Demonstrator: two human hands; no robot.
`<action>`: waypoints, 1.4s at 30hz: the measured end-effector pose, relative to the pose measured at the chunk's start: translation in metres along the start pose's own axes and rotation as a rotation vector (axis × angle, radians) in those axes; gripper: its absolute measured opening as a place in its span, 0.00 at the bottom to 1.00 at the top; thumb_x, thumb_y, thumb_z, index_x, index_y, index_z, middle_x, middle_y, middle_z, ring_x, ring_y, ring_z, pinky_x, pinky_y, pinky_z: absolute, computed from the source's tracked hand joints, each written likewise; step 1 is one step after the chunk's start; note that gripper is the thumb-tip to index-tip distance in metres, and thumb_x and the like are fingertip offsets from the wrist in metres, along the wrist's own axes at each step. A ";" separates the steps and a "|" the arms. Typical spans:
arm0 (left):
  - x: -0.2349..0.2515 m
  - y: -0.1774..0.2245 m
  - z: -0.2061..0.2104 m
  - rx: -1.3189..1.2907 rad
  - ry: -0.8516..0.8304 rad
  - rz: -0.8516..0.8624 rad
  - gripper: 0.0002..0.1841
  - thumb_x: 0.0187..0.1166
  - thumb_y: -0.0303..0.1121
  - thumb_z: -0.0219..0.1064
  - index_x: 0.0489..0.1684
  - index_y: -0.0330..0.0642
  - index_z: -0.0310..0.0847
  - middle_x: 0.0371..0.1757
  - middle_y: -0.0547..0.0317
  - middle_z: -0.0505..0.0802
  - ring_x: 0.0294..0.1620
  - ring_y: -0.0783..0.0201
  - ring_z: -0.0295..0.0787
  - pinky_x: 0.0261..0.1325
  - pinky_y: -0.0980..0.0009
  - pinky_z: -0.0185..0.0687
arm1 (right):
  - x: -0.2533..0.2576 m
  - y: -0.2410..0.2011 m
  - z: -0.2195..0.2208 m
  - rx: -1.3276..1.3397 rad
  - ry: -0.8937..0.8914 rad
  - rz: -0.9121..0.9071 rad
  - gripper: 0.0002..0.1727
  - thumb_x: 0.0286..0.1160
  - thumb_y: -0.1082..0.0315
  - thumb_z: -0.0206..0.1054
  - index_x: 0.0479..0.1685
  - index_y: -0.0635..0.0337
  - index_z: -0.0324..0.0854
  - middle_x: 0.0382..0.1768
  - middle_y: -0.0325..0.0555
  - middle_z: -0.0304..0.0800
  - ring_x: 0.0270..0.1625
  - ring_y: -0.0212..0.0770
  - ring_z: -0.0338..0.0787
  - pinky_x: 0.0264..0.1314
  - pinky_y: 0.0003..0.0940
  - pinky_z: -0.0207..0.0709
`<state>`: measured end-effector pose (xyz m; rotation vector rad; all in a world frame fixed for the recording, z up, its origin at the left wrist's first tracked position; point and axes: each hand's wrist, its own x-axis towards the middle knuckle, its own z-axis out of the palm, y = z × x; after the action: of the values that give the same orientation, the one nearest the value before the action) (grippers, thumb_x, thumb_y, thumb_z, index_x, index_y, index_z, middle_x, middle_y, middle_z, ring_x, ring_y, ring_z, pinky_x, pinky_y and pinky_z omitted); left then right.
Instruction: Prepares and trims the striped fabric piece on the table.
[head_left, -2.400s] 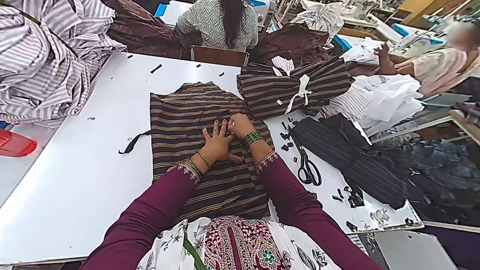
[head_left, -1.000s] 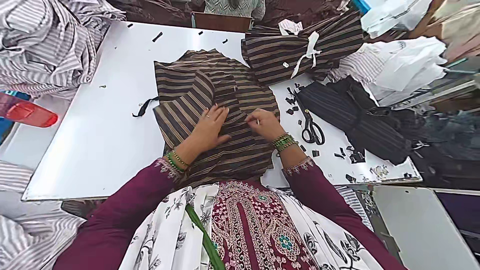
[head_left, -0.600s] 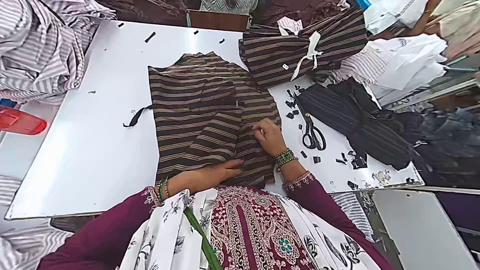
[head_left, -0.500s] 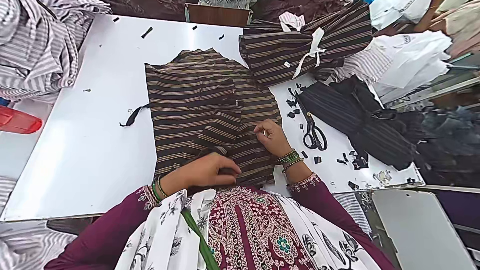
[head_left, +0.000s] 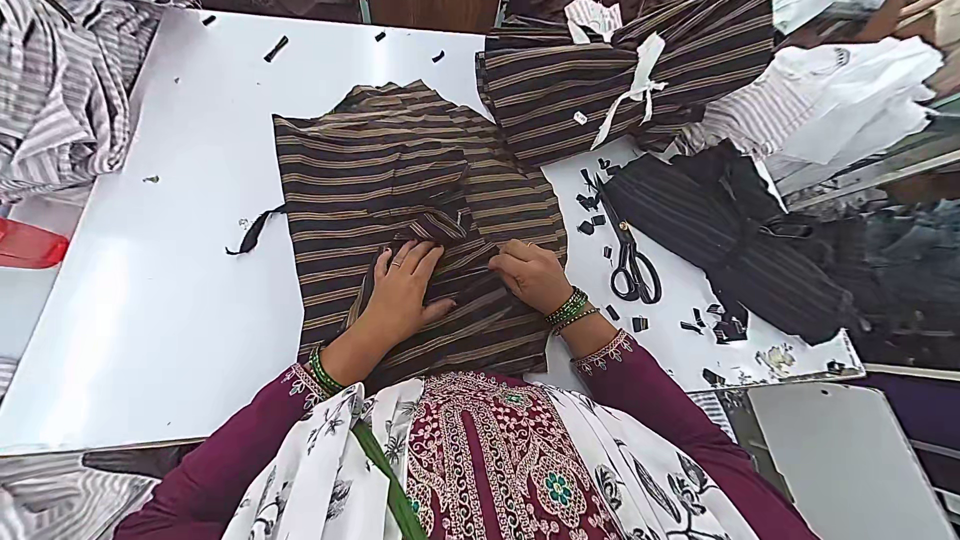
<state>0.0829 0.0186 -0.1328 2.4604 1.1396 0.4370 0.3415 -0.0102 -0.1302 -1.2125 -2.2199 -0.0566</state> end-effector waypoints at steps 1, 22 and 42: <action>-0.001 -0.001 0.003 0.026 0.013 0.040 0.43 0.70 0.61 0.71 0.80 0.38 0.75 0.84 0.41 0.76 0.89 0.36 0.61 0.80 0.23 0.47 | 0.000 0.004 -0.001 -0.025 0.014 -0.008 0.11 0.71 0.76 0.63 0.30 0.63 0.92 0.33 0.57 0.91 0.35 0.55 0.92 0.33 0.44 0.84; 0.019 -0.002 0.013 -0.072 0.074 0.139 0.20 0.85 0.32 0.55 0.65 0.33 0.87 0.75 0.41 0.86 0.79 0.42 0.79 0.79 0.39 0.66 | 0.003 -0.002 -0.011 0.219 -0.056 0.402 0.09 0.71 0.74 0.66 0.40 0.69 0.92 0.39 0.58 0.89 0.40 0.52 0.90 0.42 0.46 0.84; 0.015 0.012 0.000 -0.017 -0.086 0.091 0.39 0.84 0.46 0.63 0.88 0.27 0.59 0.88 0.35 0.70 0.90 0.42 0.63 0.90 0.41 0.51 | 0.037 -0.023 -0.014 0.264 -0.456 0.818 0.15 0.83 0.67 0.62 0.38 0.75 0.84 0.35 0.67 0.87 0.46 0.64 0.88 0.54 0.62 0.75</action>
<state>0.1001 0.0232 -0.1249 2.4975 0.9889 0.3621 0.3159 0.0001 -0.0937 -2.0099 -1.8073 0.8783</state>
